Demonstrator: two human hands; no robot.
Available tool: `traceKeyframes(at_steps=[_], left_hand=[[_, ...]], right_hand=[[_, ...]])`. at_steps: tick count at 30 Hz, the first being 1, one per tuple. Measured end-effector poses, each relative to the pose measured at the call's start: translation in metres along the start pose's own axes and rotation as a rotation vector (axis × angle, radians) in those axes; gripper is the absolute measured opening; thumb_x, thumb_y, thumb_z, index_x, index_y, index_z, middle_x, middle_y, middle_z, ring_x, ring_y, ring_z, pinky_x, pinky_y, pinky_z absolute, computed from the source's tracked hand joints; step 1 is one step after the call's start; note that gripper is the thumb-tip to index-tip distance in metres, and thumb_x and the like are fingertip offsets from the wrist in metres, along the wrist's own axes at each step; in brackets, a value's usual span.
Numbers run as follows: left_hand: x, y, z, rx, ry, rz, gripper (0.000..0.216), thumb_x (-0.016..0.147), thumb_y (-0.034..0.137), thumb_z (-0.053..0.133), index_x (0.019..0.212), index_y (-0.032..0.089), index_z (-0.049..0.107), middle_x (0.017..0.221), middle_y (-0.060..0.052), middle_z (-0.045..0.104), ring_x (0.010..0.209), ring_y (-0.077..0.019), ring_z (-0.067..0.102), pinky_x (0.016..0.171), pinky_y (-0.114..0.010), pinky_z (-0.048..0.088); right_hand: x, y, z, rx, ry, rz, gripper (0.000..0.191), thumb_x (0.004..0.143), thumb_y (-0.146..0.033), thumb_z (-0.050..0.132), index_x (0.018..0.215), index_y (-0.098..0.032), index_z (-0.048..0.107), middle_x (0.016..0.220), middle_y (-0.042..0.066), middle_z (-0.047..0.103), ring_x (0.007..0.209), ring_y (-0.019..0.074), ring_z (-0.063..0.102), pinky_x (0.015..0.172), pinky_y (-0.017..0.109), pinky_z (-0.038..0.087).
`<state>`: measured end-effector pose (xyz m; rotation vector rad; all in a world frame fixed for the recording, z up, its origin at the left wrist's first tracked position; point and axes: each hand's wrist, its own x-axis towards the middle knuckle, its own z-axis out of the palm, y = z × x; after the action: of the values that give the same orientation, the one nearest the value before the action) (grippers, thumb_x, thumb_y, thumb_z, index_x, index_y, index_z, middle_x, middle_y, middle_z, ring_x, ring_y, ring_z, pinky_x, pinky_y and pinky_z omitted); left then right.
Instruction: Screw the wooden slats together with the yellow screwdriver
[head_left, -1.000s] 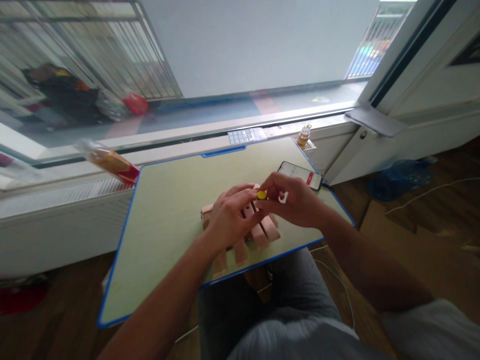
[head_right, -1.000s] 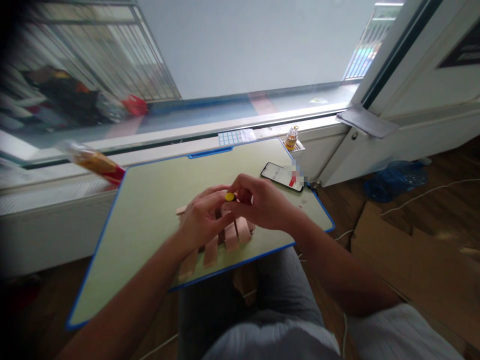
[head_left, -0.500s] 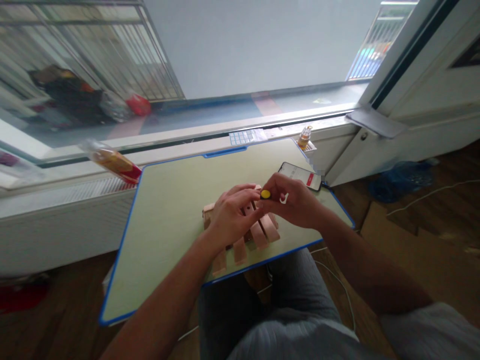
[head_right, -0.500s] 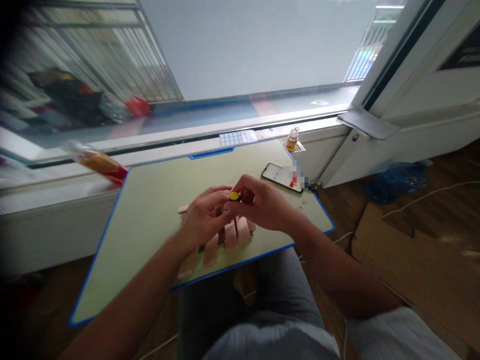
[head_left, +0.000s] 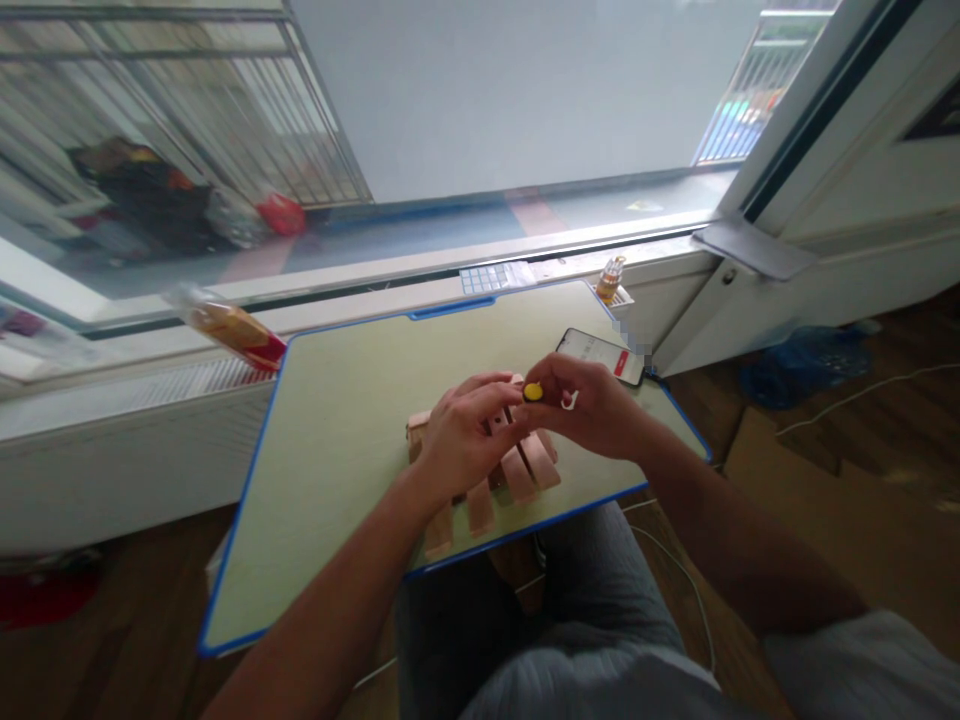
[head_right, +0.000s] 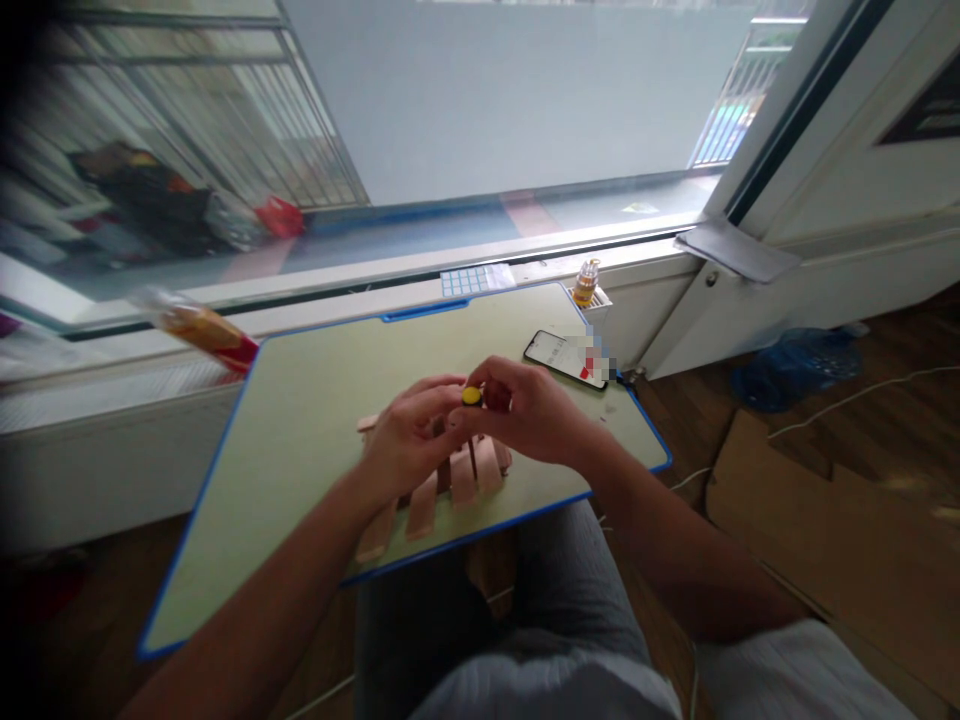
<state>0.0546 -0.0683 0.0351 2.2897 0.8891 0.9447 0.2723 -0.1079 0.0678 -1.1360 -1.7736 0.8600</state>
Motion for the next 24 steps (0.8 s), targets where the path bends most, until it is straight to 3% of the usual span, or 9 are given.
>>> traceKeyframes(at_steps=[3,6,10,17,24], left_hand=[[0.001,0.000,-0.002,-0.017,-0.036,0.042,0.020,0.099,0.040,0.071,0.111,0.027,0.079,0.127,-0.007,0.078,0.133,-0.0263,0.066,0.114,-0.047,0.053],[0.001,0.001,-0.003,0.014,-0.066,0.040,0.019,0.100,0.040,0.069,0.109,0.027,0.080,0.127,-0.007,0.079,0.135,-0.0274,0.064,0.115,-0.050,0.052],[-0.001,0.001,-0.001,0.023,-0.014,-0.003,0.029,0.093,0.041,0.077,0.119,0.026,0.077,0.134,-0.010,0.075,0.132,-0.0292,0.067,0.113,-0.051,0.054],[-0.003,-0.001,-0.002,0.036,-0.018,-0.024,0.030,0.095,0.040,0.074,0.120,0.025,0.076,0.138,-0.011,0.072,0.130,-0.0297,0.068,0.109,-0.047,0.056],[-0.004,0.001,-0.003,0.044,-0.040,0.038,0.027,0.096,0.034,0.071,0.122,0.026,0.076,0.134,-0.008,0.076,0.134,-0.0298,0.065,0.116,-0.050,0.052]], right_hand=[[0.001,-0.002,-0.004,0.011,-0.049,-0.008,0.030,0.089,-0.035,0.078,0.114,-0.021,0.073,0.079,-0.003,0.063,0.071,0.0123,0.055,0.068,0.028,0.044],[0.001,-0.004,-0.006,0.001,-0.066,-0.009,0.023,0.090,-0.035,0.076,0.108,-0.020,0.074,0.080,-0.002,0.065,0.072,0.0127,0.056,0.069,0.029,0.044],[-0.002,-0.002,-0.002,-0.031,-0.006,0.016,0.020,0.086,-0.032,0.080,0.099,-0.020,0.070,0.077,-0.003,0.062,0.070,0.0123,0.052,0.066,0.028,0.041],[-0.002,-0.006,-0.001,-0.059,-0.054,0.020,0.023,0.093,-0.038,0.074,0.107,-0.020,0.074,0.079,-0.002,0.066,0.071,0.0124,0.056,0.067,0.028,0.043],[-0.002,-0.012,-0.007,-0.127,-0.063,0.028,0.026,0.094,-0.038,0.074,0.112,-0.020,0.074,0.081,-0.002,0.069,0.073,0.0127,0.060,0.068,0.028,0.045]])
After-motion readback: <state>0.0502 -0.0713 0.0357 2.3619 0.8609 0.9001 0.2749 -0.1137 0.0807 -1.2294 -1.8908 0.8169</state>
